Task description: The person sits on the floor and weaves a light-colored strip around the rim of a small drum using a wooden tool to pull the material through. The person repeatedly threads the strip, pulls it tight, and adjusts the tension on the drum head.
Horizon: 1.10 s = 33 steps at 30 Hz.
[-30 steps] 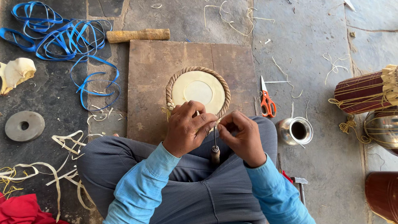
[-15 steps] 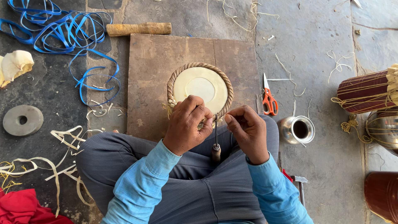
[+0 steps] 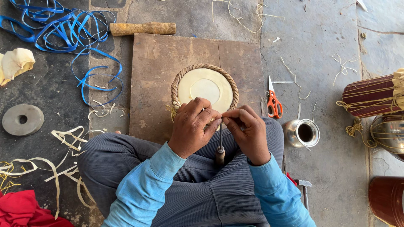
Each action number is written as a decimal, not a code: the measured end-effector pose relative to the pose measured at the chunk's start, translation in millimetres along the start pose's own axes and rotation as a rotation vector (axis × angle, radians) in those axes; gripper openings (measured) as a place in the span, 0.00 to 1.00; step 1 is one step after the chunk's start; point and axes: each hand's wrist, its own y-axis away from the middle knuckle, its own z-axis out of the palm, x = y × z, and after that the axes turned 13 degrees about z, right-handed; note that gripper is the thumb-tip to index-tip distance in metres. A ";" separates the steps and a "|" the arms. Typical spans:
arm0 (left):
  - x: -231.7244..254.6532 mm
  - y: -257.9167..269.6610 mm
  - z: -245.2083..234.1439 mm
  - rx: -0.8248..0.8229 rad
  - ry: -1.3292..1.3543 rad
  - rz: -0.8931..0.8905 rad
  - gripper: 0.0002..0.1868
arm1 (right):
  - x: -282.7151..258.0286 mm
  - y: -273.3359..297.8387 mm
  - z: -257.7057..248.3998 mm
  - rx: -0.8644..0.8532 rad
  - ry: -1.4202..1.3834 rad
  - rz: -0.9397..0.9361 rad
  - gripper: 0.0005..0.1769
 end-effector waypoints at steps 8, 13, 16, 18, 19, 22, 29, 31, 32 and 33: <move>-0.2 -2.7 -3.0 -0.095 -0.052 0.051 0.19 | 9.6 0.2 10.0 0.068 0.006 -0.061 0.06; -9.5 -2.7 -1.1 -0.062 -0.080 0.077 0.16 | 22.6 -3.3 22.6 0.158 0.019 -0.045 0.06; -22.9 -5.7 5.4 -0.038 -0.121 0.080 0.14 | 35.3 -5.2 32.7 0.232 -0.050 -0.105 0.06; -41.6 -9.3 12.4 -0.026 -0.162 0.058 0.12 | 44.7 -7.6 42.0 0.202 -0.068 -0.096 0.08; -54.9 -12.3 16.0 -0.023 -0.186 0.032 0.12 | 48.4 -6.7 47.0 0.138 -0.066 -0.052 0.10; -103.6 -24.7 19.3 0.013 -0.206 -0.034 0.11 | 54.2 -3.6 54.5 -0.470 -0.739 0.349 0.11; -172.7 -36.4 23.8 0.064 -0.216 -0.137 0.09 | 56.8 8.0 33.7 0.076 0.450 -0.205 0.08; -189.2 -42.8 6.0 0.096 -0.128 -0.251 0.09 | 56.7 48.5 18.1 0.047 0.268 -0.628 0.15; -194.9 -47.4 -1.5 0.111 -0.081 -0.306 0.09 | 56.1 68.5 18.4 -0.360 0.035 -0.038 0.11; -189.4 -41.7 -1.8 0.111 -0.088 -0.258 0.10 | 58.0 87.4 11.9 -0.766 -0.191 0.582 0.08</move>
